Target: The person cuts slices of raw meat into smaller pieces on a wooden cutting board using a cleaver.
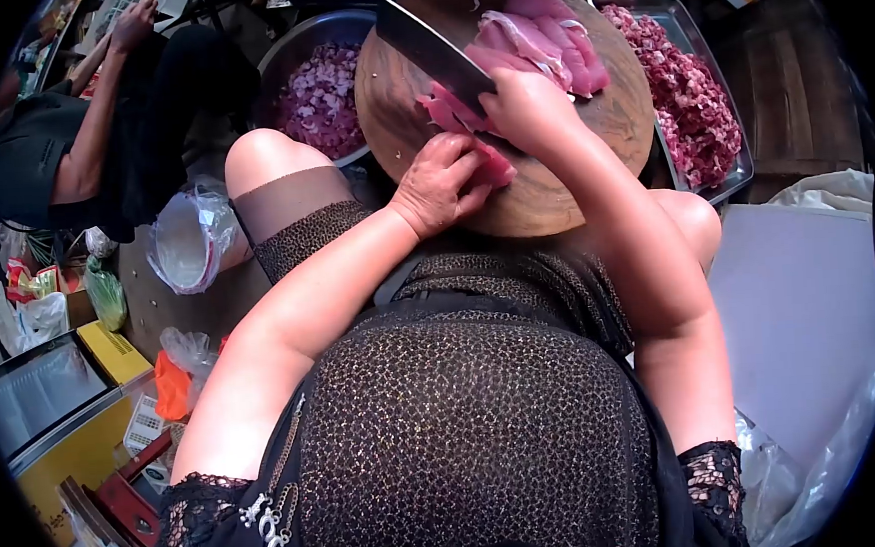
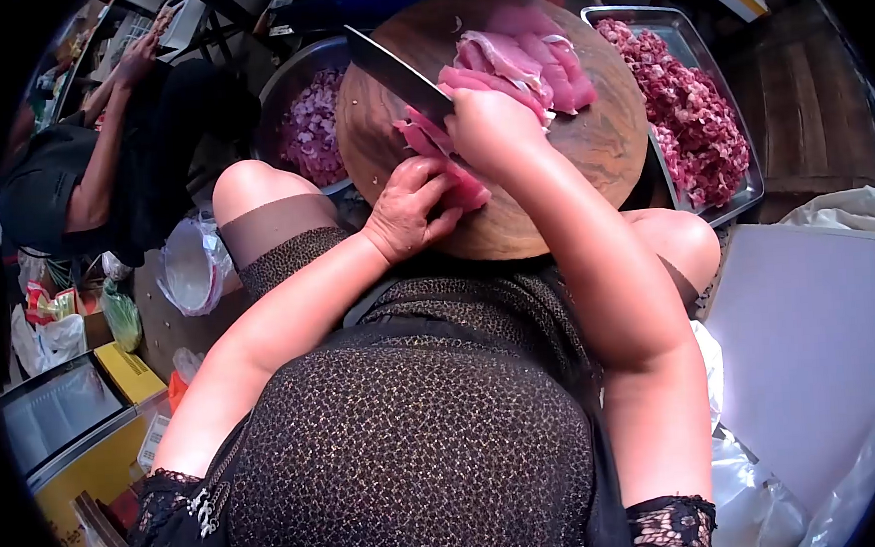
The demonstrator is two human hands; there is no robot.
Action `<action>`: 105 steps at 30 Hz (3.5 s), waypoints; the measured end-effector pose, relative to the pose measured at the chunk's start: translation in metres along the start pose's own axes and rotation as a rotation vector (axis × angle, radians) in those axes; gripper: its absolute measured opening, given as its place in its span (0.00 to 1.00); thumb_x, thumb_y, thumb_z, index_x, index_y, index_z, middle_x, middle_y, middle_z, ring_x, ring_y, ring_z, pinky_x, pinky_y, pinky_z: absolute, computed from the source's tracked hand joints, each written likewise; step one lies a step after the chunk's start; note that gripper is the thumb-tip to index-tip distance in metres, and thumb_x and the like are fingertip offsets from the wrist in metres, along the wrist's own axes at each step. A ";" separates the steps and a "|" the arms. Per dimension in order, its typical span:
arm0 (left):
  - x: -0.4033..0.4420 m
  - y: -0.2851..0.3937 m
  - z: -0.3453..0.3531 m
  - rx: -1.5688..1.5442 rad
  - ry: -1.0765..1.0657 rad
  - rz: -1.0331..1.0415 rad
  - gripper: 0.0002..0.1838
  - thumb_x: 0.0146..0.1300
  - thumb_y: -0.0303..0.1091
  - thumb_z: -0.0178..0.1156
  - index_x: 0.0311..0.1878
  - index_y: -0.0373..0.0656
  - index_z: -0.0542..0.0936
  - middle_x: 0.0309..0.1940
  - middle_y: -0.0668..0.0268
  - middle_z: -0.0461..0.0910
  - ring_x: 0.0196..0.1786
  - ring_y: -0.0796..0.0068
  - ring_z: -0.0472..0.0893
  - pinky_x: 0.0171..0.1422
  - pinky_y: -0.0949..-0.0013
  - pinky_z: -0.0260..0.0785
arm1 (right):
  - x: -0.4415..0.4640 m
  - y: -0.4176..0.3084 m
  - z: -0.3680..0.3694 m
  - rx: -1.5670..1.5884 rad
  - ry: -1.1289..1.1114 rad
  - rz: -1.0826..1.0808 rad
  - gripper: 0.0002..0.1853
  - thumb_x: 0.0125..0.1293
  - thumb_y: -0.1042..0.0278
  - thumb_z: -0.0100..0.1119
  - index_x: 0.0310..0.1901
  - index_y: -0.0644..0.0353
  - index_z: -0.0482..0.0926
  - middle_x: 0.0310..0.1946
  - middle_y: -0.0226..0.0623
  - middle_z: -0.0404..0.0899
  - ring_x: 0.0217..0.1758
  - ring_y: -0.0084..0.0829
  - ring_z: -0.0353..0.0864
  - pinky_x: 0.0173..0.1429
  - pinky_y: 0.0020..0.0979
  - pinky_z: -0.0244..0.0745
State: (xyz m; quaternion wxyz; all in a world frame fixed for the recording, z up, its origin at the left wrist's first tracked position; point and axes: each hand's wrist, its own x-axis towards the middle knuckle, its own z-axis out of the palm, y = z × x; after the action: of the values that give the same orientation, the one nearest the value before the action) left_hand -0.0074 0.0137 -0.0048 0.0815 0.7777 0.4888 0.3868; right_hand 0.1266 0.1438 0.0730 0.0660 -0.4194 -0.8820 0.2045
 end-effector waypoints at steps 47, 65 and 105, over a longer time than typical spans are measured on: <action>-0.002 -0.008 0.007 -0.024 0.073 0.050 0.19 0.54 0.32 0.71 0.51 0.47 0.84 0.53 0.63 0.78 0.58 0.54 0.78 0.65 0.57 0.73 | -0.151 -0.004 -0.021 -0.286 -0.180 0.041 0.02 0.63 0.73 0.53 0.36 0.60 0.72 0.23 0.42 0.81 0.27 0.42 0.85 0.30 0.42 0.80; 0.001 -0.008 0.010 -0.057 0.104 0.055 0.17 0.53 0.31 0.70 0.48 0.42 0.81 0.48 0.60 0.79 0.50 0.58 0.78 0.58 0.60 0.74 | 0.015 -0.012 0.013 0.020 -0.114 -0.079 0.14 0.67 0.60 0.57 0.44 0.63 0.80 0.32 0.53 0.84 0.38 0.54 0.84 0.42 0.50 0.78; 0.003 0.005 0.003 -0.330 0.051 -0.008 0.12 0.58 0.22 0.67 0.46 0.43 0.84 0.49 0.60 0.81 0.50 0.57 0.81 0.57 0.61 0.75 | -0.172 0.020 -0.026 -0.202 -0.015 -0.037 0.04 0.67 0.69 0.54 0.36 0.59 0.75 0.24 0.44 0.82 0.28 0.43 0.85 0.29 0.42 0.79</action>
State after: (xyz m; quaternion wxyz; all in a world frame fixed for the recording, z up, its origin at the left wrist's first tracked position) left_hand -0.0013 0.0145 -0.0031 0.1974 0.7415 0.4237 0.4814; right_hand 0.2586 0.0314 0.0978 0.0203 -0.4061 -0.9061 0.1165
